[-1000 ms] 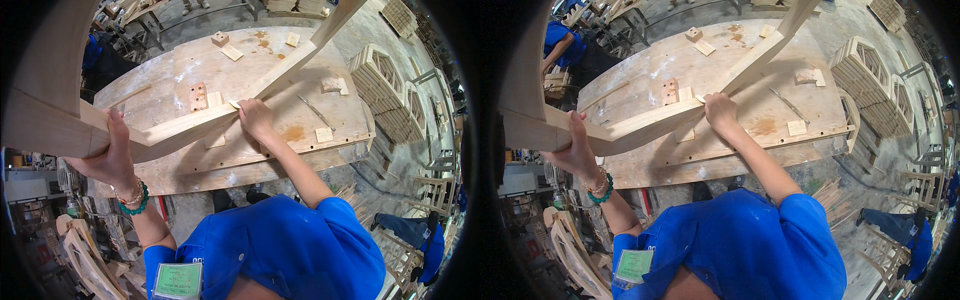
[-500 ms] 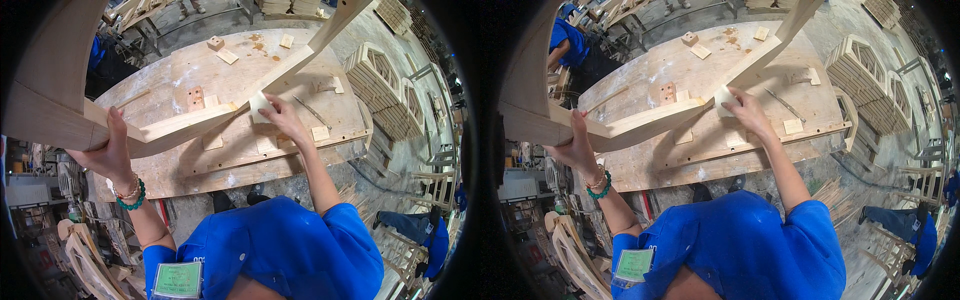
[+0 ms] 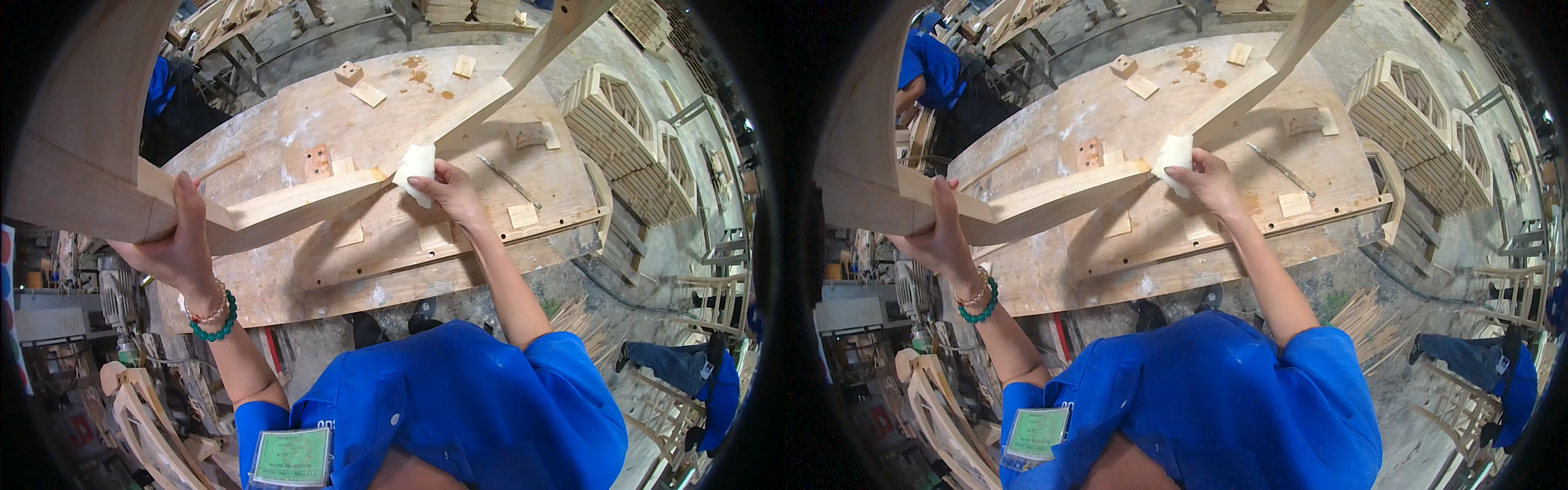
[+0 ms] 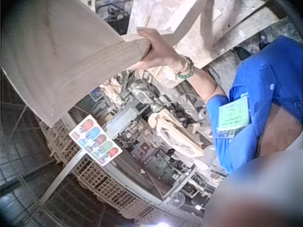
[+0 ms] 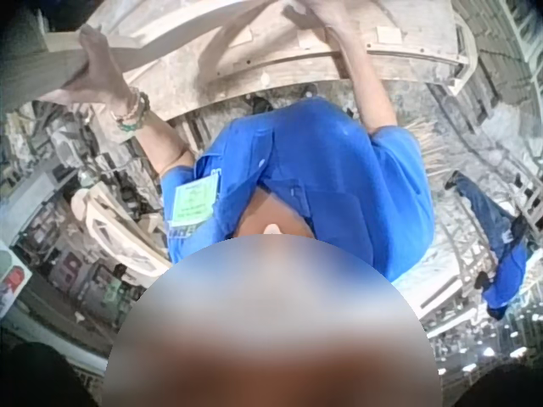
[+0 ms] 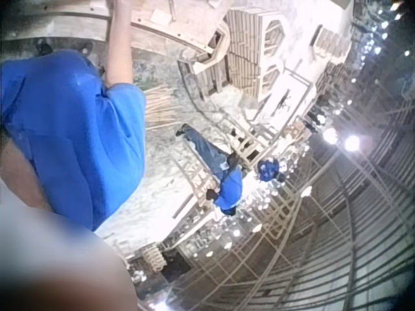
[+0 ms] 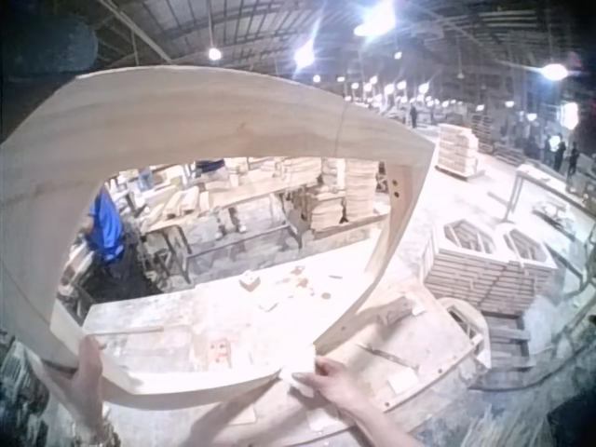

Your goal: The person assembles wooden chair frames by hand, fitting pre-cut pieces together and inserting dowels. They handle multiple frames, aligning joints and stacking completed units on the floor.

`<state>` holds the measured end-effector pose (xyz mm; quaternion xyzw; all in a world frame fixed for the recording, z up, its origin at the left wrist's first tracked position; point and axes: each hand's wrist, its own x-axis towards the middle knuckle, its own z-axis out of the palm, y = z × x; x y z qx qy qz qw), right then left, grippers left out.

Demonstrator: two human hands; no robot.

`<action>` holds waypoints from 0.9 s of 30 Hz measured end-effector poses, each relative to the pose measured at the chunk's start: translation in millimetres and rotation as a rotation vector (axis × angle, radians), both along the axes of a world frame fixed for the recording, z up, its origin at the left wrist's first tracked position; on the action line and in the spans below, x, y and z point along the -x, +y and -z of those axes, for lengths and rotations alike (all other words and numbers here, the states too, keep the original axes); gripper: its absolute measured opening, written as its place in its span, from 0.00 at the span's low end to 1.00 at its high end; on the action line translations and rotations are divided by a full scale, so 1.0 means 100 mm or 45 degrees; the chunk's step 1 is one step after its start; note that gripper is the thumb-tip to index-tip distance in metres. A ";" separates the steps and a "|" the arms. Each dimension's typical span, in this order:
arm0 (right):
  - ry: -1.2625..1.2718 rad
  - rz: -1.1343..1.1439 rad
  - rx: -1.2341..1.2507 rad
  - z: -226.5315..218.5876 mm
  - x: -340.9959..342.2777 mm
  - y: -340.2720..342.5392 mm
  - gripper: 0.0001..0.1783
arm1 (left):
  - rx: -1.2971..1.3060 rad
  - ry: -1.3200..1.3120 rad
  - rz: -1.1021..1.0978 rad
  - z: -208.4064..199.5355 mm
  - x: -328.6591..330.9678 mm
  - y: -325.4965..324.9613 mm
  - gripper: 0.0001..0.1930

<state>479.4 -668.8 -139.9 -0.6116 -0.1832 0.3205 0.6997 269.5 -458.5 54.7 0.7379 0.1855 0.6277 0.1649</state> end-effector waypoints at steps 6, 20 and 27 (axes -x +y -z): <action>-1.008 0.244 0.384 0.01 0.05 0.42 0.14 | -0.049 -0.012 -0.003 0.00 -0.02 -0.02 0.33; -1.070 0.094 0.696 0.31 0.24 0.44 0.11 | -0.027 0.012 0.014 -0.07 -0.07 -0.01 0.33; -1.078 0.285 0.549 0.07 0.10 0.54 0.11 | 0.143 -0.043 0.069 -0.01 -0.03 -0.09 0.35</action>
